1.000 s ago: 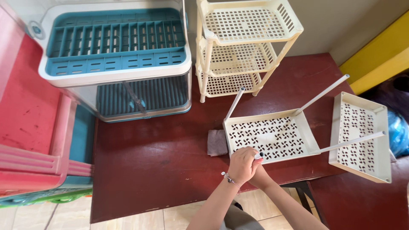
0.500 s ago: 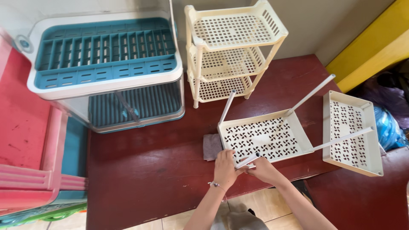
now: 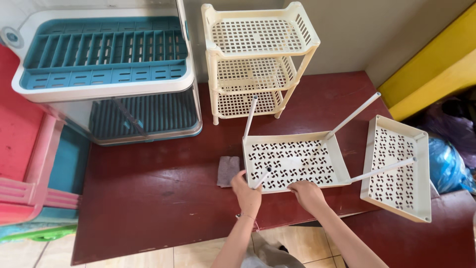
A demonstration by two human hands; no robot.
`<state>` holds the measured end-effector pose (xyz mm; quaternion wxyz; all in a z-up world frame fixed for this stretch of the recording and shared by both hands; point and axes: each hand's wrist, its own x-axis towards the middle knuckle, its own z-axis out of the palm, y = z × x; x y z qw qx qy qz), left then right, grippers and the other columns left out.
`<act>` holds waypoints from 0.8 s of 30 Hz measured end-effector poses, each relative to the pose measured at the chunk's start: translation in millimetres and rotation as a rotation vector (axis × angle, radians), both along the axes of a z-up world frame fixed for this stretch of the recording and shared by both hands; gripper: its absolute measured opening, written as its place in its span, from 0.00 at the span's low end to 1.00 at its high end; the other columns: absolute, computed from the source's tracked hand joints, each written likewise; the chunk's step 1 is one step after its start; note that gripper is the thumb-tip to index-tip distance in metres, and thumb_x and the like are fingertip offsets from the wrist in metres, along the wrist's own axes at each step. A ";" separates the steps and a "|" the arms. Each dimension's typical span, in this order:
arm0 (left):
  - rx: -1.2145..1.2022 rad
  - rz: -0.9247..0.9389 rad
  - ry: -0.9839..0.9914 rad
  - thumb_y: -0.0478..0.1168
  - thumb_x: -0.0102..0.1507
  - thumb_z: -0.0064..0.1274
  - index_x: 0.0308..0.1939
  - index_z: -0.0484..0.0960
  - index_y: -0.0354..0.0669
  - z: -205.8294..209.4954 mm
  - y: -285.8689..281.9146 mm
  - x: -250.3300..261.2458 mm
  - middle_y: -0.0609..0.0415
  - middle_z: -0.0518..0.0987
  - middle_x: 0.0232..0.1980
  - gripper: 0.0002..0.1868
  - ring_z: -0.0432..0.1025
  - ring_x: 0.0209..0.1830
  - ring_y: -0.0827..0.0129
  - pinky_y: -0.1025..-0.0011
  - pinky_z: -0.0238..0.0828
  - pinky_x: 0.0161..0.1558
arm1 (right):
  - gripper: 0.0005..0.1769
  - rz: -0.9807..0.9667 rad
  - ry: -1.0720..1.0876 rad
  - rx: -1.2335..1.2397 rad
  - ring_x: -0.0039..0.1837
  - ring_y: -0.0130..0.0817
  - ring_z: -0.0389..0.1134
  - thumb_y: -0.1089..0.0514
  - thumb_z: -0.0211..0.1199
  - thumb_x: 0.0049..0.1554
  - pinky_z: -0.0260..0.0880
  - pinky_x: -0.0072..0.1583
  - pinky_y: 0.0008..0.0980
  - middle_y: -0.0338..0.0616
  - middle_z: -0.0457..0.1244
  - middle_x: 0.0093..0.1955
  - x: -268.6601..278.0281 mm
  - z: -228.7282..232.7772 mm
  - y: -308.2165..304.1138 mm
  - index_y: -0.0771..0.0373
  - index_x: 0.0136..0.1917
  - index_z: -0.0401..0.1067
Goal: The person assembles a white plastic dish rack by inserting legs into a perforated tray, then wipes the tray with a cloth. The person then assembles a pink plastic dish rack by inserting legs into its tray. The assembled racks are placed on a maroon table.
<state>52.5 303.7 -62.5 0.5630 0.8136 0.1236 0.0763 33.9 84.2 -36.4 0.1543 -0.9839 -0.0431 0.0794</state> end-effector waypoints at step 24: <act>-0.857 -0.477 0.560 0.38 0.62 0.48 0.80 0.51 0.35 59.9 -274.9 -41.4 0.27 0.69 0.64 0.43 0.69 0.59 0.46 0.65 0.67 0.53 | 0.24 -0.312 -0.070 0.388 0.53 0.47 0.73 0.70 0.65 0.46 0.74 0.54 0.38 0.49 0.69 0.55 -47.4 42.6 -171.1 0.59 0.56 0.77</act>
